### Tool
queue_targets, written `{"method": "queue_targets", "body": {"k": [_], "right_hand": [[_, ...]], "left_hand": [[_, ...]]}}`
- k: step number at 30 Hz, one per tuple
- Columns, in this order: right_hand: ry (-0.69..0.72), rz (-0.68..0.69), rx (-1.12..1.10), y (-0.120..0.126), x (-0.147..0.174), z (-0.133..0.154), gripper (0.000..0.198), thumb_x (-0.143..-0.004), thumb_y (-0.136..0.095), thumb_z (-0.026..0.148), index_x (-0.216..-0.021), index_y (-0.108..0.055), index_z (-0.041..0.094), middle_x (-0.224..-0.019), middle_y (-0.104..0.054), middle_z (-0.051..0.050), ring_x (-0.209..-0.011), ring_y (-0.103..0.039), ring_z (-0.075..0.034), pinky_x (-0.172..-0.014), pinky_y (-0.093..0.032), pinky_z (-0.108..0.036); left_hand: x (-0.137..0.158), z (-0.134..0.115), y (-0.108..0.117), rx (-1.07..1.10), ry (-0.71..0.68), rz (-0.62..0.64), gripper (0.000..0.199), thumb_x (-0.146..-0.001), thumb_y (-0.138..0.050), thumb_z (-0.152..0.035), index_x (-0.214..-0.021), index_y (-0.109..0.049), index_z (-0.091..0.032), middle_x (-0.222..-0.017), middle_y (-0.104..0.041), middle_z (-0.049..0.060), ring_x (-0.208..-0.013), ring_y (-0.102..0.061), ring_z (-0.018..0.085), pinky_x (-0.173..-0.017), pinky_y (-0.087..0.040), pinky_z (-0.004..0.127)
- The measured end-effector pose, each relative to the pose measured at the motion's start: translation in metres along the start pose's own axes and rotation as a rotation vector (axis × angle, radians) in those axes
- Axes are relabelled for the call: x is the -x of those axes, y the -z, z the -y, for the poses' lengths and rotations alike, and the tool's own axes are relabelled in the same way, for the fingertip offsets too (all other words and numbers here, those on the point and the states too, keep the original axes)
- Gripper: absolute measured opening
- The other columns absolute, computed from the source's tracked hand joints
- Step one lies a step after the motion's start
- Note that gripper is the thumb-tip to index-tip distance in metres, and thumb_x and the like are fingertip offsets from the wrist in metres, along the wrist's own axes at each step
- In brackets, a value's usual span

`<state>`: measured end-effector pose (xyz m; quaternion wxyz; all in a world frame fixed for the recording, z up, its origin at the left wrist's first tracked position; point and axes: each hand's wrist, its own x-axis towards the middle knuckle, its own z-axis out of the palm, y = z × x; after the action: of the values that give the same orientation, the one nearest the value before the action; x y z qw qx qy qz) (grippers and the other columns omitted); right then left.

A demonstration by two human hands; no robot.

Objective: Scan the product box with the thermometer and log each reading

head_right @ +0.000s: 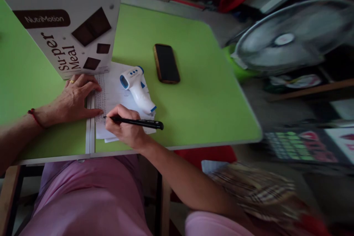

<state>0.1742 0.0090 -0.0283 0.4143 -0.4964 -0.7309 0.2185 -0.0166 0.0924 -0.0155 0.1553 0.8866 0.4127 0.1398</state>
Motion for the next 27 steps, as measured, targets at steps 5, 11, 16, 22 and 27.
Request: {"method": "queue_targets", "body": {"k": [5,11,16,22,27], "right_hand": [[0.056,-0.01,0.01,-0.0001,-0.0001,-0.0002,0.013,-0.081,-0.056,0.019,-0.068,-0.052,0.021,-0.051,-0.051,0.007,-0.043,-0.041,-0.006,-0.042,-0.034,-0.018],[0.028,0.017,-0.002,0.0009,-0.0003,0.0006,0.013,-0.079,-0.055,0.021,-0.067,-0.05,0.022,-0.051,-0.052,0.006,-0.043,-0.041,-0.006,-0.041,-0.033,-0.019],[-0.011,-0.009,-0.013,0.0028,-0.0001,0.0008,0.012,-0.08,-0.056,0.024,-0.068,-0.054,0.022,-0.05,-0.054,0.006,-0.043,-0.043,-0.007,-0.041,-0.034,-0.02],[0.012,-0.069,0.031,0.0061,0.0018,-0.0035,0.013,-0.081,-0.058,0.023,-0.068,-0.055,0.021,-0.052,-0.056,0.006,-0.044,-0.046,-0.007,-0.043,-0.037,-0.019],[0.018,-0.04,0.037,0.0064,0.0022,-0.0049,0.013,-0.081,-0.059,0.024,-0.069,-0.055,0.022,-0.053,-0.056,0.006,-0.044,-0.046,-0.007,-0.044,-0.038,-0.02]], "left_hand": [[0.0,0.0009,-0.0004,0.01,-0.012,-0.011,0.057,-0.07,-0.08,-0.044,-0.117,-0.062,-0.017,-0.129,-0.056,0.014,-0.121,-0.048,0.036,-0.104,-0.041,0.054],[0.0001,0.0013,-0.0011,0.017,-0.013,-0.015,0.057,-0.069,-0.08,-0.044,-0.116,-0.062,-0.017,-0.129,-0.055,0.015,-0.12,-0.047,0.038,-0.102,-0.041,0.055],[0.0002,0.0016,-0.0002,0.026,-0.018,-0.011,0.056,-0.07,-0.08,-0.043,-0.116,-0.062,-0.017,-0.129,-0.055,0.015,-0.12,-0.047,0.038,-0.103,-0.04,0.056],[-0.0004,0.0009,0.0019,0.015,-0.013,0.004,0.056,-0.07,-0.079,-0.044,-0.116,-0.062,-0.017,-0.129,-0.055,0.015,-0.12,-0.048,0.038,-0.102,-0.042,0.055],[-0.0002,0.0021,0.0005,0.021,-0.028,-0.012,0.057,-0.07,-0.08,-0.044,-0.116,-0.062,-0.016,-0.128,-0.056,0.015,-0.12,-0.048,0.037,-0.104,-0.041,0.056]]}}
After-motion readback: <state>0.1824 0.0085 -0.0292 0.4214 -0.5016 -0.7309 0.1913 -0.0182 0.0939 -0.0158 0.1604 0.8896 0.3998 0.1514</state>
